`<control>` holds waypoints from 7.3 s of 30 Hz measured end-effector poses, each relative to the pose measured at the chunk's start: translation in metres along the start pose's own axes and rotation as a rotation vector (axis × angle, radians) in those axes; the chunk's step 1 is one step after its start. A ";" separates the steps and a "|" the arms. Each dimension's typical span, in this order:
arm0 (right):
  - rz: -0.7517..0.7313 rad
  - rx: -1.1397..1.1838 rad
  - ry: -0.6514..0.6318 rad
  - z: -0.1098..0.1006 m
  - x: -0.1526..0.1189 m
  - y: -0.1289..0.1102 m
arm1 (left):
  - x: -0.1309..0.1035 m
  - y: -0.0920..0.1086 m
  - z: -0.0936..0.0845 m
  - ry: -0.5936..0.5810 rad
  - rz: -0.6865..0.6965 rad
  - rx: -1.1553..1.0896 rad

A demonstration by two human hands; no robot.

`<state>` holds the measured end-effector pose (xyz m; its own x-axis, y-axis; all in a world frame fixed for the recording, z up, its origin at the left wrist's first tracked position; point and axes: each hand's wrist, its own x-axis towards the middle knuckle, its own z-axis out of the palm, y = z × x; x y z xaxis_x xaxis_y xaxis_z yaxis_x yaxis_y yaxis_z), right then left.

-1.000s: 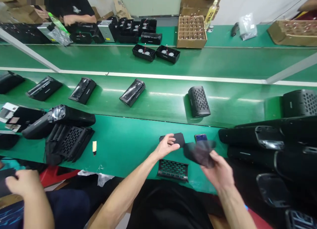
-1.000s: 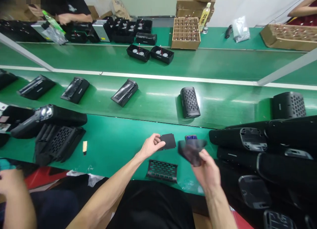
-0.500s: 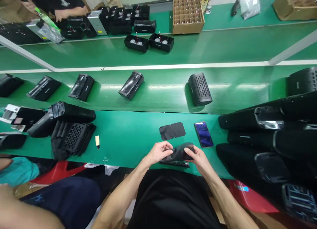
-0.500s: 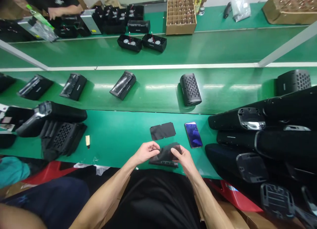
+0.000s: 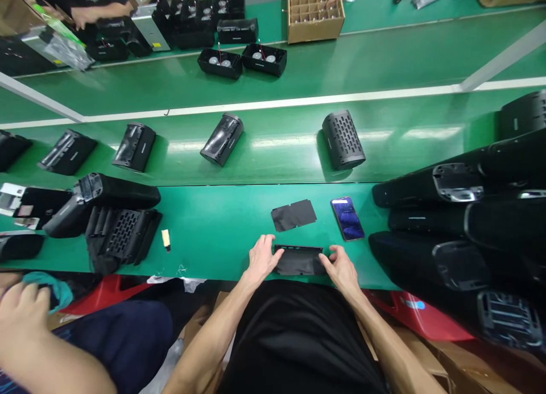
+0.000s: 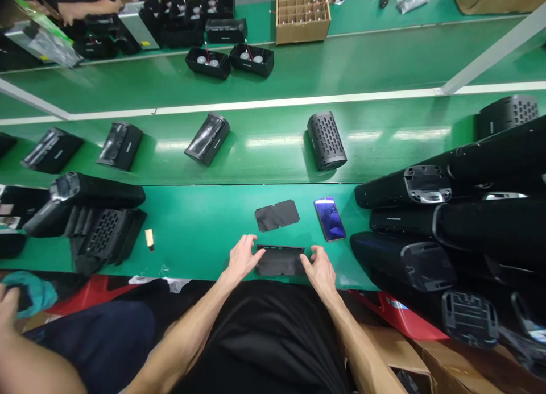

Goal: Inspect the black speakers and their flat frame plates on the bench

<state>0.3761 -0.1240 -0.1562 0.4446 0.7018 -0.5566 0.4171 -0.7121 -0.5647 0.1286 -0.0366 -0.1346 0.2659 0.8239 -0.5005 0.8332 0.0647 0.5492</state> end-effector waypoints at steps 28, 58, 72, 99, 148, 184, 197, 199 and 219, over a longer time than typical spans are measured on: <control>-0.106 0.812 -0.314 -0.067 -0.032 -0.075 | -0.032 0.020 -0.058 -0.121 0.022 -1.066; 0.010 0.898 -0.273 -0.053 -0.032 -0.055 | -0.032 0.018 -0.055 -0.185 -0.057 -1.263; 0.168 0.961 -0.296 -0.053 -0.033 -0.079 | -0.023 0.015 -0.048 -0.186 -0.102 -1.331; -0.095 0.576 -0.008 -0.093 -0.024 -0.087 | -0.020 0.023 -0.042 0.231 -0.076 -0.892; 0.080 0.757 -0.316 -0.066 -0.017 -0.068 | -0.016 0.035 -0.043 -0.218 -0.121 -1.360; 0.035 0.695 -0.253 -0.067 -0.016 -0.060 | -0.018 0.038 -0.043 -0.262 -0.146 -1.053; 0.062 0.786 -0.301 -0.064 -0.015 -0.055 | -0.017 0.037 -0.051 -0.334 -0.062 -1.174; 0.065 0.793 -0.302 -0.063 -0.015 -0.057 | -0.017 0.036 -0.052 -0.345 -0.053 -1.200; 0.137 0.928 -0.317 -0.064 -0.018 -0.070 | -0.013 0.028 -0.051 -0.384 -0.026 -1.276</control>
<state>0.3898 -0.0885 -0.0676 0.1536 0.6831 -0.7140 -0.4687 -0.5857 -0.6612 0.1236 -0.0167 -0.0783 0.5514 0.6179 -0.5605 -0.1386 0.7304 0.6688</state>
